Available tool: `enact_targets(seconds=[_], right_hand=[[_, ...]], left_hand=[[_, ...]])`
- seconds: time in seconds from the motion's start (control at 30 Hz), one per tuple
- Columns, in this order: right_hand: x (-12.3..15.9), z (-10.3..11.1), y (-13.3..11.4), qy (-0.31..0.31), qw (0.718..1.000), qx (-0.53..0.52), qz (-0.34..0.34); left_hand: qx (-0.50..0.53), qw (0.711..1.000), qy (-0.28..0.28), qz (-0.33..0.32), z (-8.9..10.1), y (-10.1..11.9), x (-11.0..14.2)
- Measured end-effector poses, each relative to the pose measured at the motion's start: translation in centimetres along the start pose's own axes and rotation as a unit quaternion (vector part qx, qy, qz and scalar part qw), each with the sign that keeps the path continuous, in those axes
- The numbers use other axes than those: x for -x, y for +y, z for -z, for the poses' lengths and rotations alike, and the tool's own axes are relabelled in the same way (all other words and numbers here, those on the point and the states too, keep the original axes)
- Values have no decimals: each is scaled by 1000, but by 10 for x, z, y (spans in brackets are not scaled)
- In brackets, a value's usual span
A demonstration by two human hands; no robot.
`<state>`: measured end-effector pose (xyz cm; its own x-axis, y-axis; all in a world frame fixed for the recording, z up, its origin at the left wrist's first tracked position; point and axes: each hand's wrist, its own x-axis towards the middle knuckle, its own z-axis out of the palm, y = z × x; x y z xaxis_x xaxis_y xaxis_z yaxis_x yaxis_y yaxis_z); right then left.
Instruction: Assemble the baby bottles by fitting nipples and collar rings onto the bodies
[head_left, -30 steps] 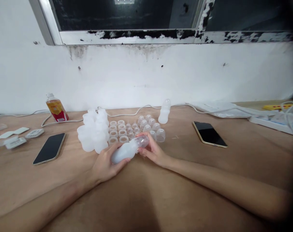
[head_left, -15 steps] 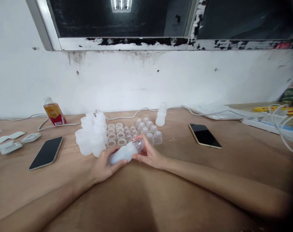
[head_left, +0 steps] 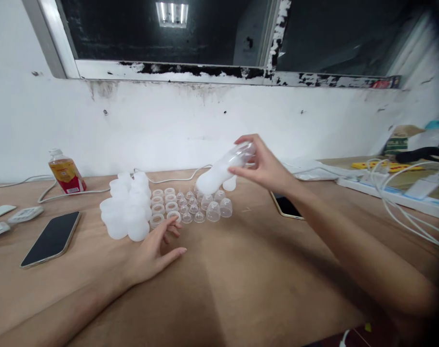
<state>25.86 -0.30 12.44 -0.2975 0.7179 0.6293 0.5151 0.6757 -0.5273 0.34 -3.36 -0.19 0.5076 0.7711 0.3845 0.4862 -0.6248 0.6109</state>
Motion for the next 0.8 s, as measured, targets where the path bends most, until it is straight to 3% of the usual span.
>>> enact_targets(seconds=[0.1,0.2,0.3,0.4,0.57,0.8], right_hand=[[-13,29,29,53,979,185,-66],[-17,35,70,1,919,361,-161],[-15,26,105,-73,889,384,-238],[-12,17,122,-84,897,349,-257],[-11,9,124,-18,920,335,-203],[-7,-3,137,18,936,282,-208]], left_hand=[[2,1000,-7,-8,-1,1,-1],[-5,1000,-8,-20,-2,2,0],[-9,1000,-10,-22,-2,2,0],[-11,1000,-16,-22,-1,3,0],[-15,999,-23,-16,0,5,-1],[-87,995,-39,-19,0,6,-1]])
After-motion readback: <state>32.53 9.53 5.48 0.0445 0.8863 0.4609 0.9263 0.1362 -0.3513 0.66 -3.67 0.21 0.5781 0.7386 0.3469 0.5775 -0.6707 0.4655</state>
